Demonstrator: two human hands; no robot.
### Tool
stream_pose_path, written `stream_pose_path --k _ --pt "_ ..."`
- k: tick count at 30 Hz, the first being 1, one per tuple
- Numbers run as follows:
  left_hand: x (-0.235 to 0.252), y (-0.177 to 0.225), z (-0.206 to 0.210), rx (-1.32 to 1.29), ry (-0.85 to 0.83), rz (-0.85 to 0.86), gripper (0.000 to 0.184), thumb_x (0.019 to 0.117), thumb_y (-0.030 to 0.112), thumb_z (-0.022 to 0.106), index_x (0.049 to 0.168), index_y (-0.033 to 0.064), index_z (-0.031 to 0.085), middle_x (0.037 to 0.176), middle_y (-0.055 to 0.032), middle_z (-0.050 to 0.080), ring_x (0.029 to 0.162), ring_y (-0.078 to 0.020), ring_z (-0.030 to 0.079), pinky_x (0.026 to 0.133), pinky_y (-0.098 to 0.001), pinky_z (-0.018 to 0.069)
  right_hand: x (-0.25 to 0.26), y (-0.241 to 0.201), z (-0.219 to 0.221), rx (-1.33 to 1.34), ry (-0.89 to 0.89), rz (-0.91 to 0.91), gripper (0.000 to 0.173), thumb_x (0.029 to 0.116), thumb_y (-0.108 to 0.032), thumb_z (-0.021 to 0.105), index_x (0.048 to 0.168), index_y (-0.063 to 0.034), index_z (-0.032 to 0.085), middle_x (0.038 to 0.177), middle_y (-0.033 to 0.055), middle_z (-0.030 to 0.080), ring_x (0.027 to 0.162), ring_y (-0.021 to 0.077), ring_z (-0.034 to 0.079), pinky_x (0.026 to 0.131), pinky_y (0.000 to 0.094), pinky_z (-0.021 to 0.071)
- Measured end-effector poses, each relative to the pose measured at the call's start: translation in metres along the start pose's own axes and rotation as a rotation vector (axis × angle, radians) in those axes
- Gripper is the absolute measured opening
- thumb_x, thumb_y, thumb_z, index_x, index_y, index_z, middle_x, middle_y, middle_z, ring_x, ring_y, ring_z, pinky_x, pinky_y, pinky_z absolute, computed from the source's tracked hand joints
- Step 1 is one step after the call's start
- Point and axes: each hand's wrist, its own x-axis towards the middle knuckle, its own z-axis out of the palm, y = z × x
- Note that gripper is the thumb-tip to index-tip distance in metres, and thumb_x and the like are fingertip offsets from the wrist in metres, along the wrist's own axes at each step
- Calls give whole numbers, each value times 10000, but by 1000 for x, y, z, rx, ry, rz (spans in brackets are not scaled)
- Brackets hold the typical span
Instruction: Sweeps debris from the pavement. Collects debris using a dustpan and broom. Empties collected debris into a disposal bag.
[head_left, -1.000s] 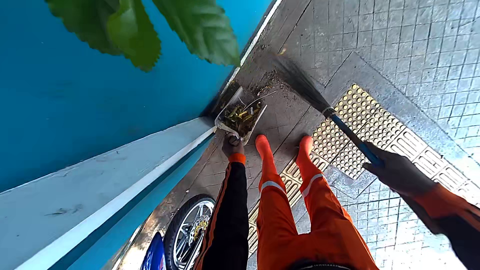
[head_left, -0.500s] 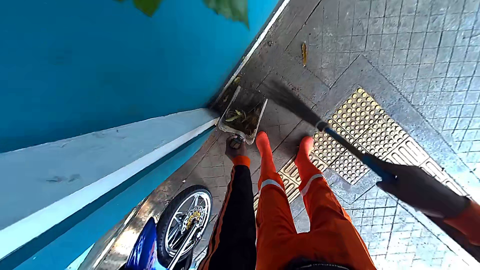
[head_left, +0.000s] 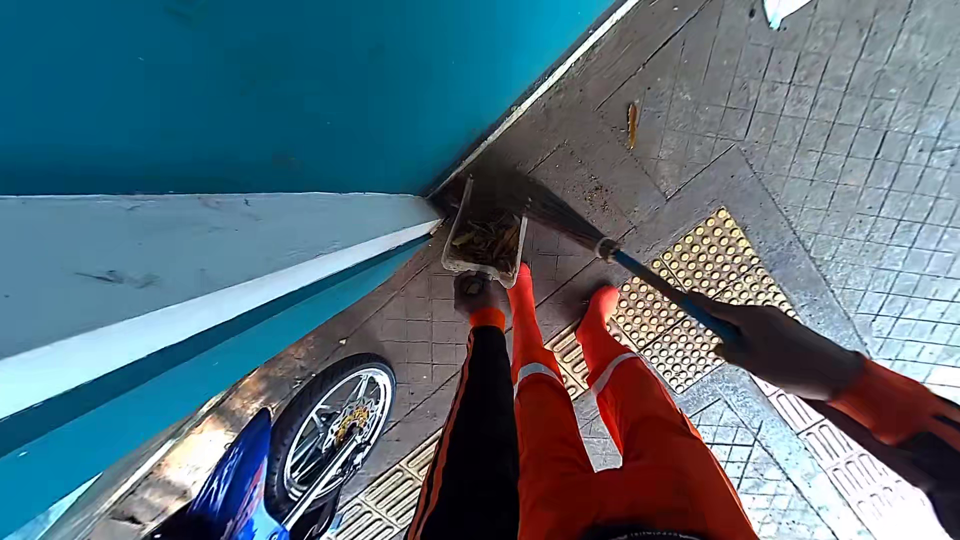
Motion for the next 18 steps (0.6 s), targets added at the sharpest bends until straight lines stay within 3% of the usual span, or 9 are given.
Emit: stream_pose_path --k 3,7,10,12,14,16,18 --pt "2 -17 -3 -27 3 61 390 753 -26 845 1112 -28 691 1084 -175 725 1025 -247 695 939 -409 553 -19 55 -2 291 248 168 719 971 -139 695 1612 -205 376 905 202 662 571 259 594 537 475 534" --pt "6 -29 -4 -45 -9 152 391 755 -41 833 1118 -56 687 1058 -172 732 988 -208 702 922 -364 557 87 63 -6 647 431 334 577 1010 -93 645 1546 -141 439 975 225 656 669 259 597 646 450 534" --pt "7 -31 -4 -21 -35 191 388 759 -33 833 1116 -57 685 1055 -168 728 974 -184 697 905 -333 558 152 55 25 595 281 209 587 929 -75 716 1481 -137 529 897 212 680 611 251 620 593 428 551" --pt "7 -29 -6 0 -47 203 398 753 -26 841 1116 -59 681 1054 -169 724 974 -181 692 902 -330 553 125 32 32 456 62 144 714 955 -125 708 1592 -201 394 949 203 658 628 252 615 618 441 555" --pt "9 -27 -7 6 -47 213 397 744 -25 849 1105 -56 687 1040 -161 730 963 -169 696 892 -320 557 77 31 30 445 -20 98 770 970 -155 701 1632 -262 322 946 171 650 589 218 590 570 404 543" --pt "10 -22 -7 -5 -58 195 398 750 -38 845 1114 -56 685 1049 -169 728 974 -176 694 901 -328 555 41 38 27 547 36 91 749 976 -144 687 1629 -248 334 833 130 629 499 170 545 471 341 503" --pt "12 -24 -10 0 -55 185 405 742 -46 851 1109 -54 679 1029 -160 728 953 -164 694 887 -316 558 42 30 30 612 162 142 706 992 -140 657 1622 -211 346 838 140 621 519 177 544 490 350 501"
